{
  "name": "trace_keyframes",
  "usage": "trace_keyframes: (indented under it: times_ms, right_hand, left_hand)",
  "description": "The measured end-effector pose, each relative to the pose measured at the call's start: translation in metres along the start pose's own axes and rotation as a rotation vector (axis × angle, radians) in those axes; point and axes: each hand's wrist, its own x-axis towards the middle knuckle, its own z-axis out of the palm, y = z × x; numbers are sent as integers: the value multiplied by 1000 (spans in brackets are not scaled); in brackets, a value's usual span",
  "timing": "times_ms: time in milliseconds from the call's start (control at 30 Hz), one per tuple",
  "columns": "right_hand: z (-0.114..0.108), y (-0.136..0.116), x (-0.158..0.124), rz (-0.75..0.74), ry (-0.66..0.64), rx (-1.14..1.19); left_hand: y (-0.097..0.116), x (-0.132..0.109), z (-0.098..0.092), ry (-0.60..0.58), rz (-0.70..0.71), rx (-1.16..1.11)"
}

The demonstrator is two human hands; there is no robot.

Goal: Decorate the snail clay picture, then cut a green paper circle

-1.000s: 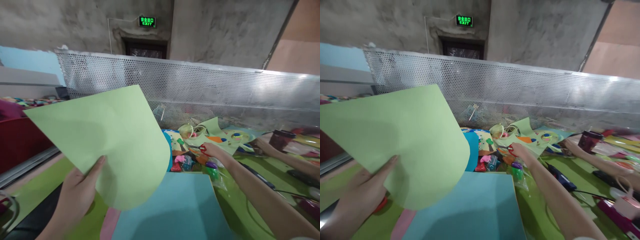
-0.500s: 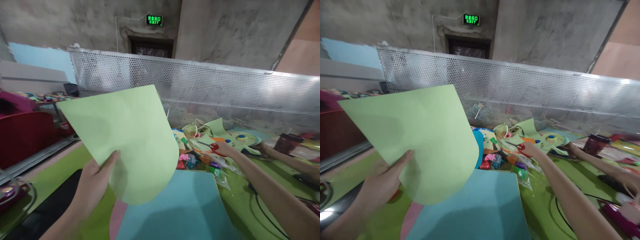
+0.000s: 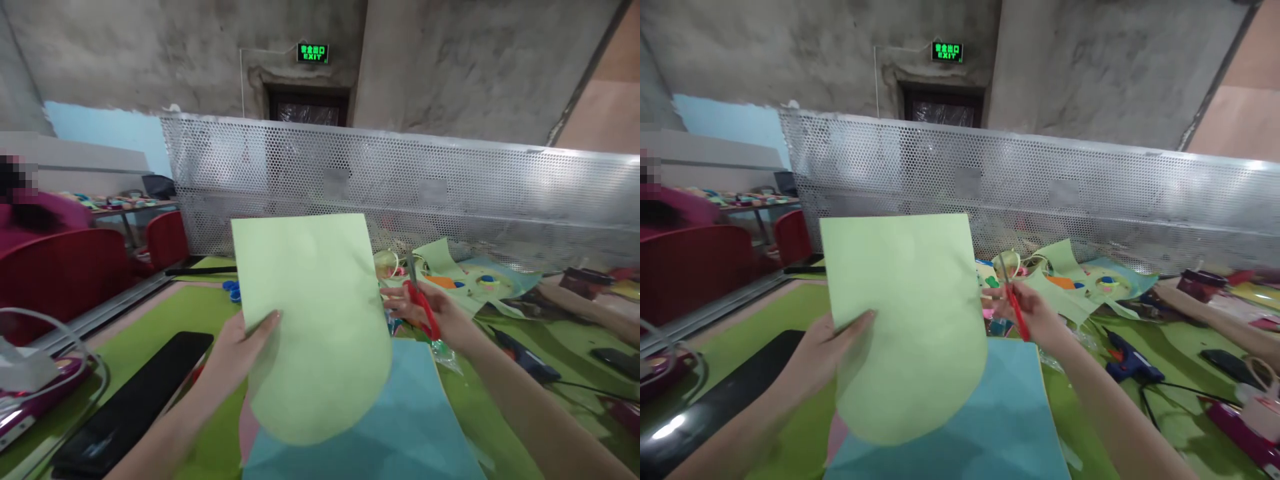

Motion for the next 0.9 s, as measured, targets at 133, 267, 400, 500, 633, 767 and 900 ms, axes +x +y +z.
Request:
trace_keyframes:
  times_ms: [133, 267, 400, 500, 633, 767, 900]
  right_hand:
    - [25, -13, -17, 0, 35, 198]
    - [31, -5, -23, 26, 195, 320]
    - [26, 4, -30, 69, 313, 437]
    - [20, 9, -35, 110, 363, 508]
    - [16, 13, -39, 154, 357, 562]
    - [22, 19, -39, 177, 357, 598]
    - [31, 31, -37, 144, 475, 607]
  left_hand:
    - [-3, 1, 3, -182, -56, -81]
    - [-7, 4, 6, -347, -83, -175]
    - [-10, 4, 10, -510, -139, -145]
    - [-9, 5, 12, -546, -165, -90]
    - [-10, 8, 7, -487, -94, -62]
    - [-12, 13, 4, -472, -74, -93]
    - [-19, 11, 15, -432, -131, -275]
